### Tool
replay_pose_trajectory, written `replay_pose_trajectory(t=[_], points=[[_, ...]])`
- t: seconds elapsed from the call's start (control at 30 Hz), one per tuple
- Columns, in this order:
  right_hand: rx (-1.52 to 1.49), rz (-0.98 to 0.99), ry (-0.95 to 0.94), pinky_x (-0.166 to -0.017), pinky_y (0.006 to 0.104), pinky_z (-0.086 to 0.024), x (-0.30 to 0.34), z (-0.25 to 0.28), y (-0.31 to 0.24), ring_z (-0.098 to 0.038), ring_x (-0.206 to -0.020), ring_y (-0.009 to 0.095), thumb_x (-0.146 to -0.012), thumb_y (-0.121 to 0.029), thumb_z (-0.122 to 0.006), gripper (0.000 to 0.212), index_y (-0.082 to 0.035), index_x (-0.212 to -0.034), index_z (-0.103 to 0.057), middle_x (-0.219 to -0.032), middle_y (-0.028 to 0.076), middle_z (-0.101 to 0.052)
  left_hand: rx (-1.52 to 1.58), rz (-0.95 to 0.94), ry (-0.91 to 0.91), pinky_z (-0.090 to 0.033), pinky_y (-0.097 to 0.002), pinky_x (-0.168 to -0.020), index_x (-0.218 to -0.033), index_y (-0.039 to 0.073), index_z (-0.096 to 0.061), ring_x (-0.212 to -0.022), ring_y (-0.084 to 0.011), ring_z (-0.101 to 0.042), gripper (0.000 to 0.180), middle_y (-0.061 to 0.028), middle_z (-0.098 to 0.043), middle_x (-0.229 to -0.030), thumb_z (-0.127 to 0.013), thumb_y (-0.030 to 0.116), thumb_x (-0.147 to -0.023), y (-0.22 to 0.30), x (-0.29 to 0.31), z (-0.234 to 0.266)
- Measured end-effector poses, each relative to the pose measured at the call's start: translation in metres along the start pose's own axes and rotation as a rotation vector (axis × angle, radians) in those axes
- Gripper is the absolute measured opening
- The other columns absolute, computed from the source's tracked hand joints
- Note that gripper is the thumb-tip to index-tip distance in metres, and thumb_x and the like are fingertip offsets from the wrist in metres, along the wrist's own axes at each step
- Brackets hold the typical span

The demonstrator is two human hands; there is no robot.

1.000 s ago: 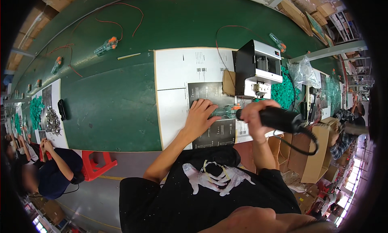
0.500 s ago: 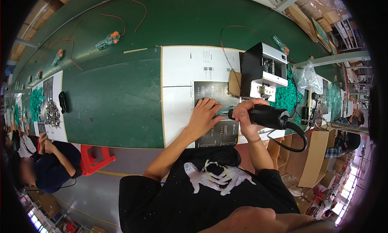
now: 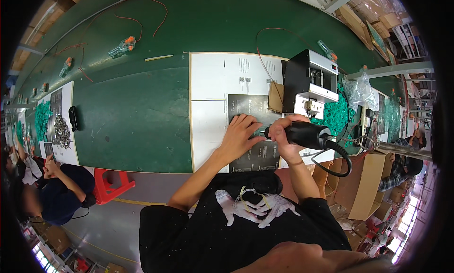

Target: Assemble electronic components onto a base using an electric screwdriver.

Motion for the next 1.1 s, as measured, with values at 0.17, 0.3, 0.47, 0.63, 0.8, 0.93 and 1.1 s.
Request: replay_pose_trajectory(t=[0.17, 0.3, 0.47, 0.63, 0.8, 0.93, 1.1], points=[[0.039, 0.024, 0.012, -0.071, 0.0322, -0.056, 0.003, 0.004, 0.002, -0.063, -0.073, 0.016, -0.094, 0.008, -0.065, 0.049, -0.008, -0.129, -0.036, -0.083, 0.010, -0.064, 0.088, 0.010, 0.019, -0.044, -0.0379, -0.087, -0.103, 0.008, -0.076, -0.098, -0.0246, -0.057, 0.027, -0.0041, -0.061, -0.101, -0.080, 0.022, -0.081, -0.003, 0.000, -0.002], [0.004, 0.011, 0.007, -0.071, 0.0323, -0.055, 0.002, 0.009, -0.004, -0.063, -0.073, 0.017, -0.094, 0.008, -0.065, 0.049, -0.008, -0.129, -0.035, -0.081, 0.010, -0.063, 0.115, -0.003, 0.030, -0.045, -0.0370, -0.085, -0.097, 0.010, -0.079, -0.096, -0.0230, -0.057, 0.018, -0.0025, -0.063, -0.098, -0.078, 0.020, -0.083, 0.000, -0.002, -0.006], [0.054, 0.095, 0.023, -0.062, 0.0337, -0.053, -0.004, 0.008, -0.018, -0.058, -0.063, 0.017, -0.096, 0.001, -0.066, 0.045, -0.010, -0.129, -0.037, -0.076, 0.008, -0.059, 0.129, 0.009, 0.056, -0.045, -0.0363, -0.083, -0.097, 0.010, -0.080, -0.094, -0.0225, -0.058, 0.017, -0.0017, -0.064, -0.096, -0.079, 0.019, -0.082, -0.002, 0.000, -0.007], [0.045, 0.146, 0.129, -0.054, 0.0352, -0.049, -0.011, -0.005, -0.024, -0.050, -0.053, 0.016, -0.097, -0.007, -0.069, 0.039, -0.011, -0.126, -0.043, -0.072, 0.004, -0.053, 0.128, 0.005, 0.059, -0.046, -0.0363, -0.083, -0.098, 0.008, -0.080, -0.095, -0.0228, -0.059, 0.021, -0.0024, -0.065, -0.097, -0.080, 0.021, -0.081, -0.008, 0.004, -0.003], [0.040, 0.095, 0.043, -0.060, 0.0332, -0.053, -0.002, 0.008, -0.014, -0.058, -0.060, 0.017, -0.097, 0.003, -0.064, 0.047, -0.012, -0.130, -0.034, -0.074, 0.008, -0.060, 0.107, 0.012, 0.075, -0.046, -0.0369, -0.084, -0.100, 0.006, -0.079, -0.096, -0.0238, -0.060, 0.025, -0.0037, -0.066, -0.098, -0.081, 0.022, -0.080, -0.006, 0.003, -0.005], [0.046, 0.094, 0.008, -0.063, 0.0324, -0.053, 0.001, 0.008, -0.011, -0.060, -0.062, 0.017, -0.096, 0.005, -0.064, 0.048, -0.012, -0.130, -0.034, -0.075, 0.008, -0.061, 0.105, 0.011, 0.068, -0.046, -0.0372, -0.085, -0.101, 0.006, -0.078, -0.097, -0.0244, -0.060, 0.027, -0.0043, -0.067, -0.099, -0.081, 0.022, -0.079, -0.002, 0.000, -0.007], [0.050, 0.033, 0.019, -0.065, 0.0319, -0.054, 0.005, 0.012, -0.005, -0.062, -0.066, 0.017, -0.095, 0.007, -0.065, 0.049, -0.011, -0.129, -0.034, -0.077, 0.008, -0.062, 0.103, 0.007, 0.069, -0.046, -0.0374, -0.085, -0.101, 0.005, -0.078, -0.097, -0.0246, -0.060, 0.029, -0.0046, -0.066, -0.099, -0.082, 0.022, -0.078, -0.001, -0.001, -0.013]])
Point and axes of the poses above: each hand's wrist, its own x-axis away from the middle knuckle, its own z-axis out of the back of the hand, y = z × x, the point moved 2 cm from there along -x, towards the middle knuckle
